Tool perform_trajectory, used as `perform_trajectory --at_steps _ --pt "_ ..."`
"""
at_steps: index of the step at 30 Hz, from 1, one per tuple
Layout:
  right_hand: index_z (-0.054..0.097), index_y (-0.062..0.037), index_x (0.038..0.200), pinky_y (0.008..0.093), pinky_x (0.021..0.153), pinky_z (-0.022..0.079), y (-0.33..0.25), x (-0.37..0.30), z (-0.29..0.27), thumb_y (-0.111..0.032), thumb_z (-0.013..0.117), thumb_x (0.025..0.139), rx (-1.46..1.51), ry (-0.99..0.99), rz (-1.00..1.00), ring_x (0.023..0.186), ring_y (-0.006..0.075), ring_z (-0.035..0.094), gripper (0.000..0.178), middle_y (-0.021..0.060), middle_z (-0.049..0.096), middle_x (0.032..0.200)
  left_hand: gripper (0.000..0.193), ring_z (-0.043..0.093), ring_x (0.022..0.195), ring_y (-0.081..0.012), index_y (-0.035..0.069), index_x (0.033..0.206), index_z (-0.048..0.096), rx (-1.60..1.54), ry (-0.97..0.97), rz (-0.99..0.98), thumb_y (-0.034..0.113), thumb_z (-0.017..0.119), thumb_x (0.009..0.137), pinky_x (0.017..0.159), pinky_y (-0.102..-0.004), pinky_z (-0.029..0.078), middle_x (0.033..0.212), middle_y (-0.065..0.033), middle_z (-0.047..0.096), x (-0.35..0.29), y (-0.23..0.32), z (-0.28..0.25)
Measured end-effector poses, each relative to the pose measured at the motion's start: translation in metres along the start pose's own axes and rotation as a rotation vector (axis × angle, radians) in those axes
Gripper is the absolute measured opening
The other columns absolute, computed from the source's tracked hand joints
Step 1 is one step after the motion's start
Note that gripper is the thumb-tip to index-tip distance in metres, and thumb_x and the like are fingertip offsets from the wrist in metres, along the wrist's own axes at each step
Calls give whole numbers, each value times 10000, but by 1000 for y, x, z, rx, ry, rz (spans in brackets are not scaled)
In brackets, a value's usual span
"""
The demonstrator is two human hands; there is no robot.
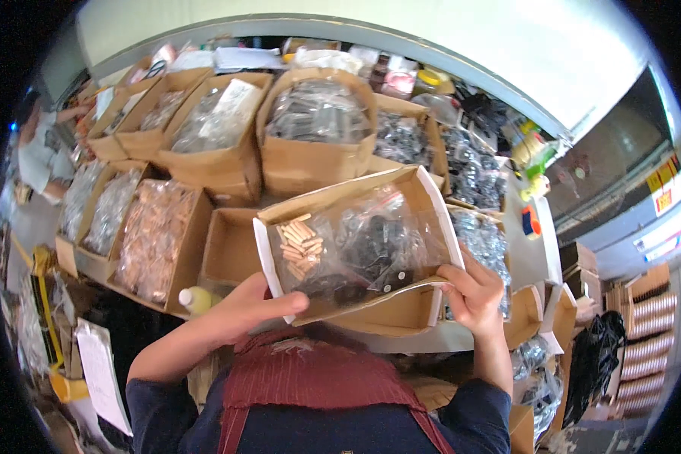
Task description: The person sorts small hardware items from various cardboard boxes into a single shipping box. They handle multiple plastic bags containing screws, bolts, and other metal parts, placing them into a box on a digital scale. The person also briefly handles a yellow bottle and a blue device before continuing to pack the hardware.
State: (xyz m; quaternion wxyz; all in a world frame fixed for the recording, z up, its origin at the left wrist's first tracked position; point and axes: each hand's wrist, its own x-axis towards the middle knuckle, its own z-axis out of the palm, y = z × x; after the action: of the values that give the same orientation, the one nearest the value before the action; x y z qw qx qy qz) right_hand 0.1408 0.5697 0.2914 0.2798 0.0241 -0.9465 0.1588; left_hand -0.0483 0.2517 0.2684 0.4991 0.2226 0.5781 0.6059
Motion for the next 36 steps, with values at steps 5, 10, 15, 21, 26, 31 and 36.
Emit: perform_trajectory --at_steps 5,10,15,21,26,31,36 --pt "735 -21 1032 430 954 560 -9 22 32 -13 794 736 176 -75 -66 1218 458 616 302 289 645 1249 646 595 1161 -201 -22 1441 435 -258 295 94 20 692 850 961 -328 495 1311 -119 613 -16 -29 -13" --pt "688 -2 1241 396 1068 484 -6 26 40 76 741 787 593 -180 148 1340 351 552 463 237 553 1444 716 602 1117 -189 26 1459 426 -364 439 199 -40 617 773 918 -317 503 1280 -86 614 -24 -32 -21" --pt "384 -32 1523 378 1068 480 -6 27 44 18 620 963 958 -162 465 1349 256 523 610 144 498 1497 735 604 1045 -183 11 1433 454 -339 459 208 -12 610 715 837 -298 497 1230 -83 623 -26 -47 -33" --pt "355 -19 1523 310 1005 466 4 20 62 -90 620 1017 928 -273 635 1163 162 584 576 151 602 1333 722 605 1019 -137 6 1410 476 -437 399 151 -6 629 704 840 -249 483 1206 -51 634 -18 -55 -29" --pt "385 -7 1509 260 882 497 13 7 73 -39 633 985 850 -267 636 1006 97 604 580 71 684 1145 756 598 1097 -159 -5 1449 434 -361 318 152 0 682 735 891 -274 490 1261 -75 619 -3 -49 -22" --pt "421 5 1482 243 845 506 21 -6 74 41 609 925 832 -201 692 960 71 613 589 42 700 1098 816 567 1191 -199 -27 1500 348 -210 215 143 45 746 791 995 -330 478 1329 -123 581 16 -45 -18" --pt "477 7 1436 318 947 518 34 -26 78 65 612 868 716 -149 694 1115 178 648 587 146 676 1251 841 608 1162 -217 -42 1516 307 97 157 119 189 769 852 1010 -347 487 1308 -182 612 35 -49 -9"
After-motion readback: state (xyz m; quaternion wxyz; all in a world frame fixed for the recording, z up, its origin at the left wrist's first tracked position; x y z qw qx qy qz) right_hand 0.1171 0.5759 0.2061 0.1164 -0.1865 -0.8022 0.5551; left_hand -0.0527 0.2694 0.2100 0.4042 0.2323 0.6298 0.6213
